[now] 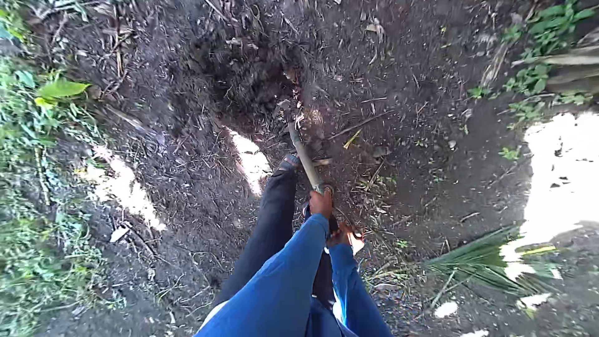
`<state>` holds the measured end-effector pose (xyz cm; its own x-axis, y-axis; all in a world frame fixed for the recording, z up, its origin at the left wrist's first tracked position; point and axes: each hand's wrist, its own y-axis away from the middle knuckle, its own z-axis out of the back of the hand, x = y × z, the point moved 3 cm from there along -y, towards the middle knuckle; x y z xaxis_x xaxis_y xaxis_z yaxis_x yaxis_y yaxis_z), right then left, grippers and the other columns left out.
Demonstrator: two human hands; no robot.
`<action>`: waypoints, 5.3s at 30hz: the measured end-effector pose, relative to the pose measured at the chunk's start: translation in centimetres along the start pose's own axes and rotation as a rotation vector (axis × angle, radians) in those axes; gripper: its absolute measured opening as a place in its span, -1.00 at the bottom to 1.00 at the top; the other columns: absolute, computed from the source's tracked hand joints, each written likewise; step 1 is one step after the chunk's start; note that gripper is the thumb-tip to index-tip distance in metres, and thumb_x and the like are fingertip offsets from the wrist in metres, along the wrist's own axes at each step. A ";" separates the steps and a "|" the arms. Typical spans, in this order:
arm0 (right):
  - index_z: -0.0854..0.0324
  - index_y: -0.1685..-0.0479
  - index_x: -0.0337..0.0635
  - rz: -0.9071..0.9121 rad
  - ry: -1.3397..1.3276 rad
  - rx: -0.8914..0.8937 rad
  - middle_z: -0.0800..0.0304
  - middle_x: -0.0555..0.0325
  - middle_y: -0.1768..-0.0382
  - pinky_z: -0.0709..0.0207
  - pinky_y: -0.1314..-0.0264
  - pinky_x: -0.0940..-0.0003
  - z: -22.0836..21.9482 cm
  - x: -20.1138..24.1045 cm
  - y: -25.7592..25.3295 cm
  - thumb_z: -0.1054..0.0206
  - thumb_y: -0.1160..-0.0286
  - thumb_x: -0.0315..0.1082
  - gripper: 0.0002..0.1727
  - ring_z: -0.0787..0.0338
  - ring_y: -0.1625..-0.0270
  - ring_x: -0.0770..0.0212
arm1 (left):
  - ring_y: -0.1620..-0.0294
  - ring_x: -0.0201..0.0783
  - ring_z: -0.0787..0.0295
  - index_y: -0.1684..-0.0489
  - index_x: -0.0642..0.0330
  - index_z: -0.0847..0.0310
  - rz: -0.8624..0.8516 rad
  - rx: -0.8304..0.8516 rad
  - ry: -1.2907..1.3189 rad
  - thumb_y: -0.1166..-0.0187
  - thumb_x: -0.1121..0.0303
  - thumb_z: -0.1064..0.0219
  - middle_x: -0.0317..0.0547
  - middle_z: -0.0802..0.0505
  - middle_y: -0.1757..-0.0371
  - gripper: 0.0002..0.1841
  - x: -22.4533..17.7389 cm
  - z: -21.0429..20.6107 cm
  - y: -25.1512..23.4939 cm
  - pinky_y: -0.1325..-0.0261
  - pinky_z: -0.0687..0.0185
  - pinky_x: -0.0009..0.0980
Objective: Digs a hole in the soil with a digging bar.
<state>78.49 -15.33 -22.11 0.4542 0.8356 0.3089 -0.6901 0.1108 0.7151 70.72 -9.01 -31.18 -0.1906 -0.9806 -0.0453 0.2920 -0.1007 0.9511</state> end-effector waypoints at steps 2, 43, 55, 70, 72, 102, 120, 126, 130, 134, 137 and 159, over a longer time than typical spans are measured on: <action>-0.48 -0.32 -0.38 -0.029 0.079 -0.096 -0.67 -0.08 0.43 -0.58 0.60 0.17 1.3 -1.4 -4.3 -0.50 -0.37 -0.46 -0.49 -0.59 0.62 0.16 | -0.04 0.16 -0.84 -0.71 0.33 -0.14 -0.007 0.078 0.080 -0.74 0.04 -0.25 0.36 -0.79 -0.15 -0.29 2.6 -3.9 -2.7 -0.13 -0.74 0.14; -0.84 0.12 -0.08 1.540 1.097 0.970 -0.93 -0.05 0.16 -0.71 0.09 -0.30 -13.0 7.1 18.6 -0.66 0.09 -0.34 -0.61 -0.90 0.09 -0.20 | 0.54 -0.28 -0.62 -0.26 0.33 -0.49 -0.030 0.056 0.385 -0.59 0.41 -0.37 -0.08 -0.68 0.35 -0.65 -17.2 24.2 -7.4 0.45 -0.68 -0.33; -0.76 0.28 0.19 1.227 0.131 0.431 -0.82 0.63 0.43 -0.73 0.34 0.66 5.9 13.8 19.1 -0.72 -0.04 -0.06 -0.70 -0.76 0.41 0.70 | 0.76 -0.23 -0.61 0.11 0.41 -0.44 -0.088 0.336 0.690 -0.38 0.63 -0.43 -0.04 -0.64 0.64 -0.74 -19.0 14.6 10.6 0.67 -0.65 -0.34; -0.67 0.29 -0.21 0.680 0.200 0.709 -0.81 0.40 0.50 -0.73 0.34 0.59 4.5 7.1 28.1 -0.63 0.02 -0.43 -0.71 -0.77 0.47 0.56 | 0.71 -0.26 -0.61 0.17 0.37 -0.48 0.109 0.171 0.541 -0.40 0.57 -0.44 -0.08 -0.65 0.60 -0.79 -7.2 23.1 9.8 0.62 -0.63 -0.37; -0.65 0.34 -0.19 0.422 -0.064 0.745 -0.75 0.24 0.62 -0.68 0.52 0.43 3.3 4.9 27.5 -0.59 0.01 -0.48 -0.76 -0.71 0.63 0.37 | 0.68 -0.26 -0.61 0.18 0.38 -0.51 0.170 0.131 0.488 -0.34 0.57 -0.50 -0.05 -0.67 0.55 -0.75 -4.9 23.5 8.5 0.56 -0.63 -0.36; -0.42 0.76 0.05 -0.152 -0.970 0.615 -0.43 0.35 0.87 -0.57 0.62 0.30 10.4 -31.6 29.3 0.04 -0.62 -0.28 -0.55 -0.52 0.80 0.30 | 0.40 -0.17 -0.72 -0.31 0.40 -0.44 -0.013 0.218 0.228 -0.51 0.43 -0.45 0.06 -0.74 0.21 -0.55 28.6 25.4 6.3 0.31 -0.73 -0.26; -0.61 0.76 0.02 -0.101 -1.014 0.884 -0.60 0.28 0.80 -0.72 0.44 0.21 3.6 -22.3 37.4 -0.20 -0.44 -0.28 -0.65 -0.71 0.68 0.25 | 0.41 -0.34 -0.70 -0.12 0.34 -0.61 0.012 0.336 -0.257 -0.43 0.46 -0.50 -0.14 -0.78 0.33 -0.66 16.4 33.0 7.3 0.21 -0.69 -0.36; -0.67 0.73 0.01 -0.011 -1.067 0.840 -0.62 0.28 0.80 -0.69 0.53 0.28 -0.7 -13.0 36.3 -0.37 -0.32 -0.27 -0.74 -0.70 0.70 0.29 | 0.27 -0.25 -0.76 -0.20 0.38 -0.57 0.019 0.427 -0.272 -0.49 0.44 -0.43 -0.03 -0.82 0.18 -0.64 8.0 32.1 5.7 0.13 -0.72 -0.26; -0.64 0.71 0.03 0.215 -0.982 0.842 -0.56 0.36 0.80 -0.59 0.59 0.41 -1.0 -5.7 28.3 -0.34 -0.44 -0.22 -0.69 -0.61 0.72 0.38 | 0.36 -0.16 -0.73 -0.13 0.33 -0.68 -0.031 0.476 -0.135 -0.56 0.26 -0.41 0.05 -0.82 0.18 -0.66 4.3 26.4 3.8 0.27 -0.71 -0.19; -0.75 0.66 -0.07 0.244 -1.001 1.113 -0.64 0.30 0.76 -0.65 0.51 0.39 0.5 -1.7 20.8 -0.42 -0.40 -0.23 -0.72 -0.70 0.65 0.34 | 0.34 -0.11 -0.74 -0.30 0.39 -0.52 0.014 0.459 0.230 -0.70 0.19 -0.32 0.15 -0.76 0.17 -0.57 2.3 21.9 4.9 0.23 -0.76 -0.19; -0.76 0.59 -0.13 0.217 -1.048 1.120 -0.63 0.28 0.74 -0.64 0.55 0.38 3.7 -7.3 18.9 -0.50 -0.31 -0.25 -0.79 -0.69 0.66 0.32 | 0.33 -0.08 -0.76 -0.26 0.41 -0.53 -0.011 0.428 0.210 -0.59 0.29 -0.41 0.17 -0.77 0.18 -0.59 7.5 19.7 3.6 0.25 -0.78 -0.16; -0.48 0.10 -0.19 0.023 -0.682 0.436 -0.62 0.20 0.70 -0.77 0.53 0.13 2.3 -17.5 29.3 -0.11 -0.75 -0.33 -0.87 -0.69 0.69 0.19 | 0.66 -0.26 -0.66 0.11 0.30 -0.55 -0.063 0.407 -0.046 -0.72 0.16 -0.27 -0.09 -0.71 0.55 -0.69 14.3 28.2 7.7 0.54 -0.68 -0.34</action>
<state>51.65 -27.93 -5.12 0.7833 0.3074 0.5403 -0.4858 -0.2396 0.8406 43.86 -19.06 -15.88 -0.2406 -0.9652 -0.1021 -0.1147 -0.0762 0.9905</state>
